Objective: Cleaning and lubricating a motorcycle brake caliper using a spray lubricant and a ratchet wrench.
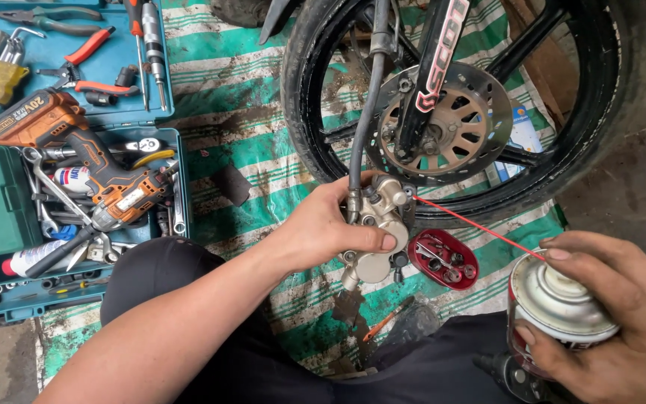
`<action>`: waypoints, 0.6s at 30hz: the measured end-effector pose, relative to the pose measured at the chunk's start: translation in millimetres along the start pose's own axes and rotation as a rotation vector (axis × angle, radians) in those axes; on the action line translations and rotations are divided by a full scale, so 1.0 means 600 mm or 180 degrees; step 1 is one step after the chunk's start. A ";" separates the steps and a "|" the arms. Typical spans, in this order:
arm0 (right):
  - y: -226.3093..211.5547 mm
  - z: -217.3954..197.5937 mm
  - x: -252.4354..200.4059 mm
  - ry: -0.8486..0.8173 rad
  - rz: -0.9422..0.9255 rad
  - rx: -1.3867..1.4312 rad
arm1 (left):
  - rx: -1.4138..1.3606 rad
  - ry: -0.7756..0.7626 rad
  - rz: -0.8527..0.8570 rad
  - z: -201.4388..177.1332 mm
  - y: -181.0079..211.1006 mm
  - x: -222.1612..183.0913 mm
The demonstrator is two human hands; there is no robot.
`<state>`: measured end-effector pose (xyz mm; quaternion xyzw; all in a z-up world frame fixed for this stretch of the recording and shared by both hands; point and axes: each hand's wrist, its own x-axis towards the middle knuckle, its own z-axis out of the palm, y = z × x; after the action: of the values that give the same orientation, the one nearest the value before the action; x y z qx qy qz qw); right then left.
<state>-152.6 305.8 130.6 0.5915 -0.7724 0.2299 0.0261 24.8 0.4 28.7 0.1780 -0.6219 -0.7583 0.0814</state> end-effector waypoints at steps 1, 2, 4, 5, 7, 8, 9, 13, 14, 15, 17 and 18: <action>0.002 0.002 0.001 -0.0001 0.0000 0.0005 | 0.0002 0.0002 -0.0004 -0.001 -0.001 0.001; 0.004 0.003 0.001 0.0002 -0.0047 -0.0020 | -0.0018 0.0000 -0.0006 -0.003 -0.002 0.002; -0.003 0.006 0.007 0.0004 -0.0083 -0.0043 | -0.0037 -0.0009 -0.0017 -0.003 -0.004 0.002; -0.012 0.007 0.013 0.0026 -0.0039 -0.0029 | -0.0073 -0.0002 -0.0029 -0.003 -0.004 0.002; -0.021 0.009 0.020 0.0051 0.0011 -0.0012 | -0.0104 0.0002 -0.0044 -0.002 -0.004 0.003; -0.022 0.009 0.021 0.0015 0.0011 -0.0040 | -0.0104 -0.0003 -0.0074 -0.002 -0.004 0.003; -0.022 0.009 0.022 -0.0024 0.0006 -0.0063 | -0.0104 0.0000 -0.0105 -0.002 -0.005 0.004; 0.030 -0.001 0.002 0.0026 0.0113 0.0263 | 0.0068 0.0045 -0.0188 -0.003 -0.013 0.005; 0.048 -0.013 0.002 -0.0107 0.0422 0.0418 | -0.0137 0.0066 -0.0097 -0.003 -0.021 0.006; 0.065 -0.026 -0.002 -0.0221 0.0755 0.0565 | -0.0334 0.0057 -0.0008 -0.001 -0.028 0.010; 0.256 -0.033 -0.092 -0.0189 0.0991 0.0892 | -0.0039 0.0135 -0.0115 -0.002 -0.031 0.007; 0.339 -0.038 -0.173 -0.0180 0.1168 0.1209 | 0.0229 0.0259 -0.0188 0.000 -0.031 0.009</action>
<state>-315.3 447.9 52.8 0.4420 -0.8101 0.3551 -0.1491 21.9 2.6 9.5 0.2298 -0.6394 -0.7297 0.0777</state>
